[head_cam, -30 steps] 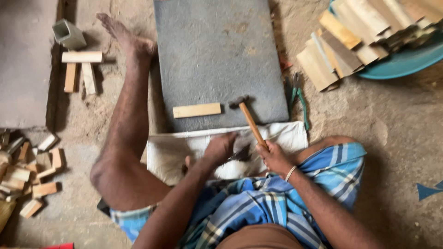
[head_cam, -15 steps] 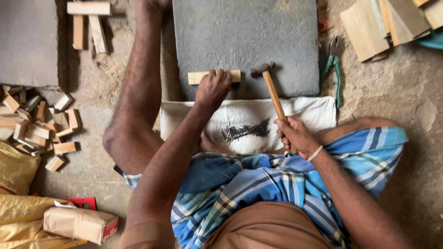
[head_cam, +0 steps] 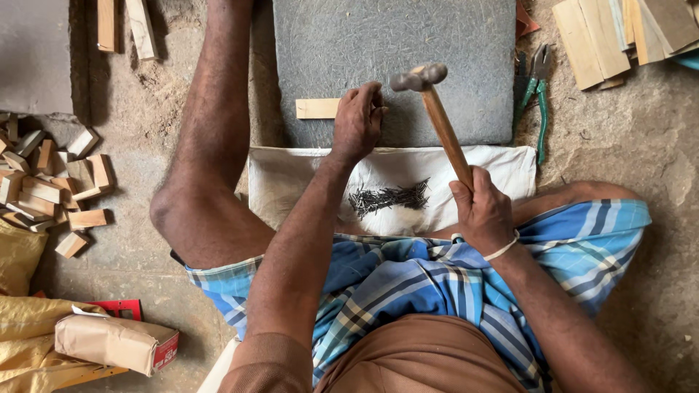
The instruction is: The person sits on the floor and repeatedly hammers nails into small wooden blocks. They pick up a block, place a nail, hammer it in, and then set the finished block aside. The process is repeated continuously with multiple blocks.
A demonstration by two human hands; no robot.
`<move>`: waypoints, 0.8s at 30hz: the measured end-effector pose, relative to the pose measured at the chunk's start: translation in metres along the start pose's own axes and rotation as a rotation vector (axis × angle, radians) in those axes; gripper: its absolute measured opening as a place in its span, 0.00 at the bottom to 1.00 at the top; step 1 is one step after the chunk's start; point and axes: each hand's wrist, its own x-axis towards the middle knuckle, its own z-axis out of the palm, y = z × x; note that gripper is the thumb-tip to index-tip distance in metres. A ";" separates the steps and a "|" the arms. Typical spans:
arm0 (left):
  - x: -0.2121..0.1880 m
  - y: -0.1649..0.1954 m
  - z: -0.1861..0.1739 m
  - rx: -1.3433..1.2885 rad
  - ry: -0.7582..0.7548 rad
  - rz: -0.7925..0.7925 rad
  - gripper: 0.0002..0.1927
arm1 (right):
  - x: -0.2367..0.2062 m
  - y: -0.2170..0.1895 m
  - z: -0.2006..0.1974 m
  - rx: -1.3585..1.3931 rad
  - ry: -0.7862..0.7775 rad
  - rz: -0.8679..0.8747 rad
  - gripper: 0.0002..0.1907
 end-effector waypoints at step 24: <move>0.000 0.004 -0.008 -0.020 0.069 0.045 0.22 | -0.007 -0.011 0.006 0.163 0.062 0.032 0.14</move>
